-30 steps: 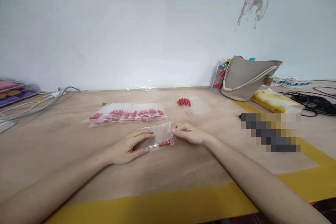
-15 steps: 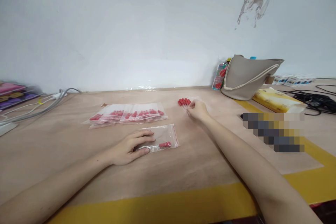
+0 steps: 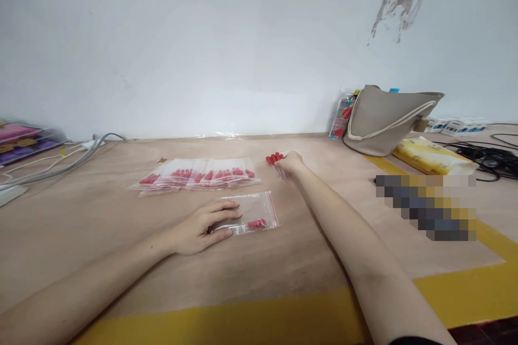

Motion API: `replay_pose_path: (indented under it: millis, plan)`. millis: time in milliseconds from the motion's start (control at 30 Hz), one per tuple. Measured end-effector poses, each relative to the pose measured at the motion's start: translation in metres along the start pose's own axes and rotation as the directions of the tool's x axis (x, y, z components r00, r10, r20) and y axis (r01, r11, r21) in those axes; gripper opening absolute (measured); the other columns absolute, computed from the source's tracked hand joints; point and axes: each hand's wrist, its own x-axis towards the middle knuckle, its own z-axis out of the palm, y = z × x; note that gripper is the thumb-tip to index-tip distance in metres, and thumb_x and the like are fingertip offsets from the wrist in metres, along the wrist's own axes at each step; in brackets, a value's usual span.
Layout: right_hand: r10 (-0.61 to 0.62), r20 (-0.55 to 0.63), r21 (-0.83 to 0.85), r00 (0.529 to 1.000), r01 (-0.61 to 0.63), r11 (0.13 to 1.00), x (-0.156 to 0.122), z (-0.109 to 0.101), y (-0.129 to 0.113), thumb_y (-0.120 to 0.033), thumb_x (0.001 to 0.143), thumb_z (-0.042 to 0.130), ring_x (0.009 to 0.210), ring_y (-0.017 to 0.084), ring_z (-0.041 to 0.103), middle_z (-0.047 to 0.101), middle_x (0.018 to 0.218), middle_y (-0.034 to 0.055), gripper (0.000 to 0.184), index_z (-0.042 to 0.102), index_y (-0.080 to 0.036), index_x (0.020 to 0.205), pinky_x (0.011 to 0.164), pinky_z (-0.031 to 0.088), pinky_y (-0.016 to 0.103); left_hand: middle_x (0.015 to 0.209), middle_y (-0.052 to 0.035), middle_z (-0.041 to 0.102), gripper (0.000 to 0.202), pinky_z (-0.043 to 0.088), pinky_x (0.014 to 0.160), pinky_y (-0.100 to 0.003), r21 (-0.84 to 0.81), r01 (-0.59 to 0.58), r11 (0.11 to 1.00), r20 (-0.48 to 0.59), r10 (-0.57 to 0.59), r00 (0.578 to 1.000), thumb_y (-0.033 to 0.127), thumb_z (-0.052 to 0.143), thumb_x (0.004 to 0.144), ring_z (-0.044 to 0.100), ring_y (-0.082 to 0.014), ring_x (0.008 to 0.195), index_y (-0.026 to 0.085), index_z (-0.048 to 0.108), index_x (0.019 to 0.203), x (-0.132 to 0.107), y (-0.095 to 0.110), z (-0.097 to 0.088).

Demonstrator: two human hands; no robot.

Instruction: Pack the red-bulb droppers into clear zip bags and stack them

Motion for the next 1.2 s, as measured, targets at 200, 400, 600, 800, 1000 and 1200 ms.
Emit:
replay_pose_path:
  millis: [200,400,600,800,1000,1200]
  plan:
    - [0.09,-0.002,0.023,0.996,-0.09,0.996,-0.007,0.011,-0.01,-0.017,0.057,0.064,0.044,0.01,0.045,0.044,0.043,-0.003,0.011,0.054,-0.015,0.061,0.041,0.03,0.021,0.128,-0.0076,0.047,0.035,0.038,0.099,-0.042,0.008,0.006,1.0,0.005,-0.006,1.0,0.035,0.048,0.089,0.044,-0.0238,0.118,0.025,0.051,0.122,-0.001,0.001,-0.001]
    - [0.02,-0.053,0.155,0.998,-0.011,0.988,-0.021,-0.011,-0.015,-0.015,0.064,0.055,0.042,0.008,0.041,0.043,0.05,-0.005,0.016,0.043,-0.019,0.073,0.038,0.031,0.021,0.129,-0.0079,0.046,0.036,0.037,0.099,-0.041,0.01,0.005,1.0,0.007,-0.005,1.0,0.036,0.048,0.089,0.043,-0.0234,0.119,0.025,0.05,0.123,0.0,0.0,-0.001]
    - [0.027,-0.024,0.51,0.999,-0.011,0.86,-0.077,-0.018,-0.003,-0.015,0.064,0.055,0.036,0.007,0.038,0.041,0.052,-0.0088,0.029,0.034,-0.023,0.083,0.033,0.029,0.019,0.129,-0.0078,0.046,0.036,0.037,0.099,-0.042,0.015,0.007,1.0,0.013,-0.007,1.0,0.035,0.048,0.089,0.043,-0.0238,0.119,0.025,0.05,0.123,0.0,-0.002,0.0]
    - [0.186,0.048,0.707,0.981,-0.165,0.688,-0.112,-0.006,0.01,-0.013,0.067,0.056,0.037,0.006,0.042,0.045,0.057,-0.0089,0.033,0.032,-0.024,0.087,0.032,0.032,0.016,0.13,-0.0076,0.046,0.037,0.037,0.099,-0.043,0.03,0.02,0.999,0.02,-0.02,1.0,0.035,0.048,0.088,0.043,-0.0239,0.119,0.025,0.049,0.123,0.0,-0.002,0.001]
    - [0.184,0.172,0.753,0.968,-0.249,0.608,-0.123,0.0,0.0,-0.018,0.082,0.048,0.041,0.009,0.053,0.051,0.061,-0.0052,0.015,0.033,-0.022,0.081,0.038,0.046,0.022,0.126,-0.0076,0.049,0.041,0.038,0.098,-0.042,0.016,0.005,1.0,0.002,-0.005,1.0,0.035,0.048,0.088,0.044,-0.0234,0.117,0.023,0.042,0.128,0.001,0.002,-0.002]
    - [0.214,0.136,0.787,0.967,-0.237,0.57,-0.117,-0.018,0.01,-0.014,0.084,0.043,0.039,0.008,0.053,0.052,0.059,-0.0048,0.009,0.037,-0.02,0.084,0.036,0.044,0.019,0.126,-0.0081,0.049,0.041,0.038,0.098,-0.043,0.021,0.008,1.0,0.004,-0.008,1.0,0.035,0.048,0.088,0.044,-0.0239,0.117,0.022,0.042,0.127,0.001,0.001,-0.002]
